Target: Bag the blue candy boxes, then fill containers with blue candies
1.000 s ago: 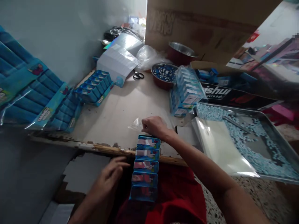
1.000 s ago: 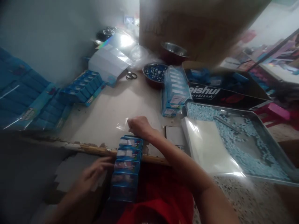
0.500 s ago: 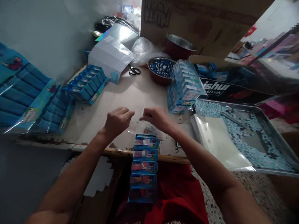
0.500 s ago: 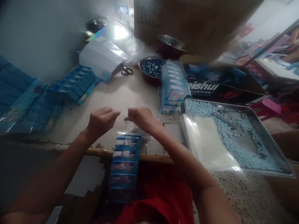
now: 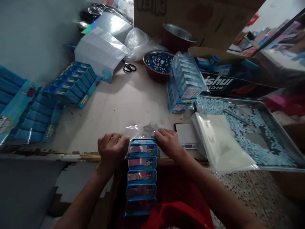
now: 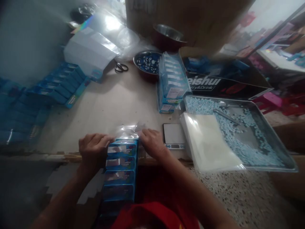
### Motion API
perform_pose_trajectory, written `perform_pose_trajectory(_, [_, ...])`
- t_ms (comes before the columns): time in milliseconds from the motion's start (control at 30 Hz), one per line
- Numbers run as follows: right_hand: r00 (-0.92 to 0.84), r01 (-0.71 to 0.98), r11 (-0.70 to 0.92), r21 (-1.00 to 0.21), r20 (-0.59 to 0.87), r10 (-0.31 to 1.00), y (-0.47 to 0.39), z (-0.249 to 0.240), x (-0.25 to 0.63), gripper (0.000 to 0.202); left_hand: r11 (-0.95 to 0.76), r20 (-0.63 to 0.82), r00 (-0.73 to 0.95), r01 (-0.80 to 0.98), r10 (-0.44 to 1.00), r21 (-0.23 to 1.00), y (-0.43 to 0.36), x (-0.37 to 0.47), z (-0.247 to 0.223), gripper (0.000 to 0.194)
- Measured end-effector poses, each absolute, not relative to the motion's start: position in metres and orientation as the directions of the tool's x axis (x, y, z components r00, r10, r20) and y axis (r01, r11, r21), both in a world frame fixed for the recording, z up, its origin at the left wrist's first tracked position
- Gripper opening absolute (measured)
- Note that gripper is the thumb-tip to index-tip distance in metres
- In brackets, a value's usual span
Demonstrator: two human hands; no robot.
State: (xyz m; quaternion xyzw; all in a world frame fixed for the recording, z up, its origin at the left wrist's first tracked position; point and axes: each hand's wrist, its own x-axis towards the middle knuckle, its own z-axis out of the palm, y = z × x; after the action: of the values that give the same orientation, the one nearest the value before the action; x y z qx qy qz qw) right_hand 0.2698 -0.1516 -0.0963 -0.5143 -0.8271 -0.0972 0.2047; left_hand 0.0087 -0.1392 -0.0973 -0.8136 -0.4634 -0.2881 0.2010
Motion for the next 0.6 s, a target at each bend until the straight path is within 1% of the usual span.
perform_pose_trajectory(100, [-0.404, 0.888, 0.460, -0.006, 0.467, 0.787, -0.152, -0.107, 0.271, 0.016, -0.456, 0.598, 0.420, 0.884, 0.682, -0.100, -0.132, 0.021, -0.096, 0.022])
perform_pose_trajectory(200, [-0.420, 0.884, 0.467, -0.005, 0.430, 0.800, -0.142, -0.110, 0.271, 0.013, -0.498, 0.528, 0.500, 0.852, 0.686, -0.160, -0.110, 0.028, -0.093, 0.019])
perform_pose_trajectory(267, [-0.398, 0.888, 0.454, -0.080, 0.362, 0.843, -0.139, -0.111, 0.269, 0.013, -0.582, 0.458, 0.570, 0.802, 0.682, -0.131, -0.100, 0.027, -0.091, 0.015])
perform_pose_trajectory(333, [-0.343, 0.894, 0.397, -0.209, 0.251, 0.905, -0.141, -0.109, 0.267, 0.014, -0.642, 0.381, 0.609, 0.765, 0.696, -0.050, -0.098, 0.023, -0.087, 0.010])
perform_pose_trajectory(400, [-0.252, 0.900, 0.277, -0.337, 0.116, 0.961, -0.145, -0.103, 0.265, 0.014, -0.654, 0.291, 0.621, 0.756, 0.728, 0.020, -0.101, 0.020, -0.078, 0.006])
perform_pose_trajectory(467, [-0.158, 0.892, 0.142, -0.428, -0.002, 0.987, -0.148, -0.092, 0.262, 0.012, -0.653, 0.198, 0.632, 0.754, 0.749, 0.063, -0.106, 0.021, -0.067, 0.013])
perform_pose_trajectory(533, [-0.103, 0.878, 0.059, -0.476, -0.067, 0.992, -0.149, -0.078, 0.260, 0.011, -0.652, 0.142, 0.640, 0.755, 0.755, 0.071, -0.109, 0.023, -0.054, 0.018])
perform_pose_trajectory(600, [-0.077, 0.879, 0.025, -0.477, -0.089, 0.993, -0.147, -0.063, 0.258, 0.009, -0.645, 0.151, 0.633, 0.763, 0.759, 0.043, -0.112, 0.025, -0.042, 0.019])
